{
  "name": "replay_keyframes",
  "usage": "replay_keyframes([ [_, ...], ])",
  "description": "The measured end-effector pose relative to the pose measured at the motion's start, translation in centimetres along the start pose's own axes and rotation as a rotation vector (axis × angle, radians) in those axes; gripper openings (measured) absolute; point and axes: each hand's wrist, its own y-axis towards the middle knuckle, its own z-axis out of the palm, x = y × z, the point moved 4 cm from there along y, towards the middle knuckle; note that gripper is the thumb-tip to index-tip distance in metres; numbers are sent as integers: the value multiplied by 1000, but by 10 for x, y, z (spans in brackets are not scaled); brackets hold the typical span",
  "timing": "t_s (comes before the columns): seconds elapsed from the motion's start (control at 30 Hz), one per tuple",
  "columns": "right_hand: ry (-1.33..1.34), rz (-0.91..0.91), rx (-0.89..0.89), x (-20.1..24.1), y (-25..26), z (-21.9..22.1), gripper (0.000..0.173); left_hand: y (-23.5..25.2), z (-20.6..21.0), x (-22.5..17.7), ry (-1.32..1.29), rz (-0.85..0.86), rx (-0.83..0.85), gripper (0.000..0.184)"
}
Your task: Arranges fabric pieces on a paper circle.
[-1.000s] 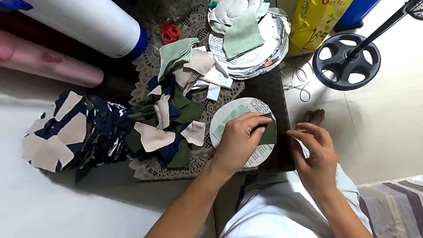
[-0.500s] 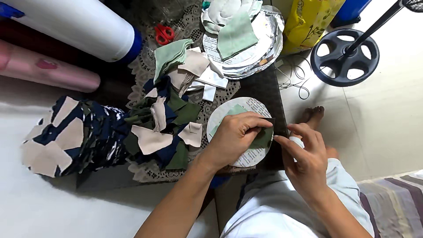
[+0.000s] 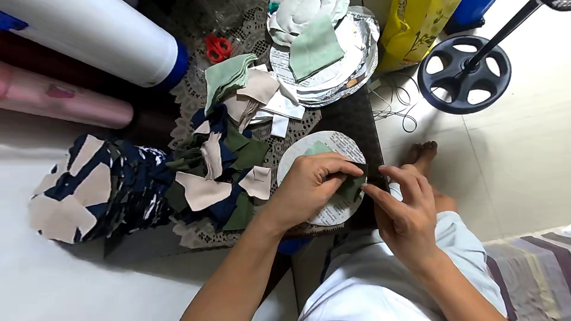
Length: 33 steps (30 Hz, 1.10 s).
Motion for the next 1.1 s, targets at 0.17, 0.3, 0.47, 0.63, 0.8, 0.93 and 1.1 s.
replay_keyframes([
  [0.17, 31, -30, -14, 1, -4, -3, 24, 3, -7, 2, -42, -29, 125, 21],
  [0.3, 16, -10, -1, -1, -3, 0, 26, 9, -4, 5, -7, -75, 141, 21],
  [0.47, 5, 3, -2, -2, -1, 3, 26, 13, -4, 7, 1, -102, 125, 22],
  [0.63, -28, 4, -2, -2, 2, 5, 26, 15, -2, 8, 50, -84, 127, 21],
  [0.8, -100, 0, 1, -2, 5, 7, 28, 16, -1, 7, 92, -73, 129, 22],
  [0.93, -130, -3, 4, -2, 6, 9, 28, 17, 0, 9, 100, -64, 125, 23],
  [1.1, -142, 4, 24, -3, 7, 10, 28, 16, 1, 6, 127, -64, 119, 23],
])
